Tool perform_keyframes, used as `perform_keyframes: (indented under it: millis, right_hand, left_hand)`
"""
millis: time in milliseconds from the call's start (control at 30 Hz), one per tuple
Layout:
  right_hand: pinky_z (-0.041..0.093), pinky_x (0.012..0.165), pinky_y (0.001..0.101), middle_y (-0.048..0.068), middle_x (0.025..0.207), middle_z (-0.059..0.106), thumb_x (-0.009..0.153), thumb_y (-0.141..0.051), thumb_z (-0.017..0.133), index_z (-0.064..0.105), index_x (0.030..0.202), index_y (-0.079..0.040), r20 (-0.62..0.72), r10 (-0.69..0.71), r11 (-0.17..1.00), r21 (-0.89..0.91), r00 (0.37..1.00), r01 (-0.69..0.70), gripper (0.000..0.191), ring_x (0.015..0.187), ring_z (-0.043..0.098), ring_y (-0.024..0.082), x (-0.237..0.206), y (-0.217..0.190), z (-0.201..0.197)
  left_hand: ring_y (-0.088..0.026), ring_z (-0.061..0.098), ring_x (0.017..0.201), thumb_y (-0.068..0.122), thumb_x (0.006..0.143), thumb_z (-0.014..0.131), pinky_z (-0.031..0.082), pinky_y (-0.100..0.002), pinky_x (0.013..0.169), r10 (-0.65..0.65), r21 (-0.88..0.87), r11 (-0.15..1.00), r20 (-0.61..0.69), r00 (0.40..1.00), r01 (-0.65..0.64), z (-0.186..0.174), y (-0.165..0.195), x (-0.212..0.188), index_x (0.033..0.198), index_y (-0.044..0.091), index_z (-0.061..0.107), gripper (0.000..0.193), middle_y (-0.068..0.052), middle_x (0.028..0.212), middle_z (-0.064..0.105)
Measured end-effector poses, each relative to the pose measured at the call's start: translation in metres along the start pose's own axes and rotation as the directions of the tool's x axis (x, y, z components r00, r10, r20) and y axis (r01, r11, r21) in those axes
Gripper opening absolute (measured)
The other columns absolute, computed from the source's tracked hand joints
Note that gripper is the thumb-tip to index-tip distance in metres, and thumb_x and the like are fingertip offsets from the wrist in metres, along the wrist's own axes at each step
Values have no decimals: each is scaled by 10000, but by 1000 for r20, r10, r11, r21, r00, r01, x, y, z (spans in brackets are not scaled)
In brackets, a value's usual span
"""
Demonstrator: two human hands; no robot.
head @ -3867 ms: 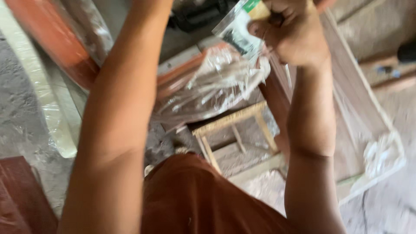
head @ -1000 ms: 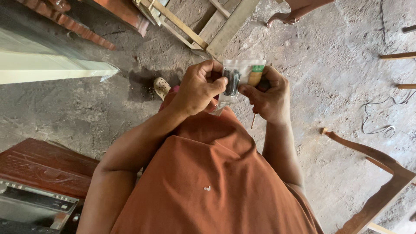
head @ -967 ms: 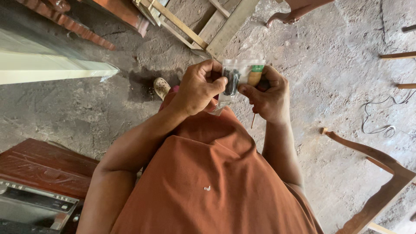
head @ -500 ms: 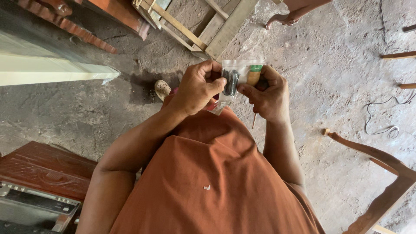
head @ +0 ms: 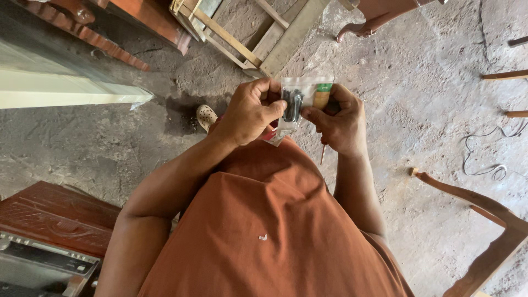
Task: The person rummages through a toolbox to find a screwdriver, then walks to a workbench. They use the screwdriver to adjust the chuck of a green corded drill, tightening it by hand.
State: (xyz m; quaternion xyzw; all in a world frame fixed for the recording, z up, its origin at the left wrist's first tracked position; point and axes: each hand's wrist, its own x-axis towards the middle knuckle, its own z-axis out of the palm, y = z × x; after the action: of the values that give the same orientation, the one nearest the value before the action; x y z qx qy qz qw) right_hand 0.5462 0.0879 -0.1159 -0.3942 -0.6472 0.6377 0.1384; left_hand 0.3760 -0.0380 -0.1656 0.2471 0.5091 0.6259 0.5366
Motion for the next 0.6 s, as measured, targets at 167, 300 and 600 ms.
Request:
perform_keyframes:
  millis: [167,300,600]
  right_hand:
    - [449,488,192,40,837,710,875,12,824,660,1057,7,-5,17,1000,-26,1000,-17,245,595,579,21,3,3,-1]
    - [472,526,189,34,880,722,866,20,821,662,1076,5,-4,11,1000,-23,1000,-11,263,639,598,17,5,5,-1]
    - [468,539,191,24,891,721,869,12,825,672,1088,5,13,3,1000,-4,1000,-3,267,657,589,13,8,2,2]
  left_hand:
    - [-55,652,754,25,938,679,580,-223,631,-26,9,1000,-7,1000,26,-1,1,1,1065,2,680,129,-15,923,698]
    - [-47,634,723,30,920,684,563,-216,541,-87,1,996,-22,996,87,-2,1,2,1059,11,671,141,-8,899,679]
    - [-59,645,728,21,927,670,594,-220,502,-80,9,997,-14,997,80,-4,3,2,1067,13,663,141,-21,916,662]
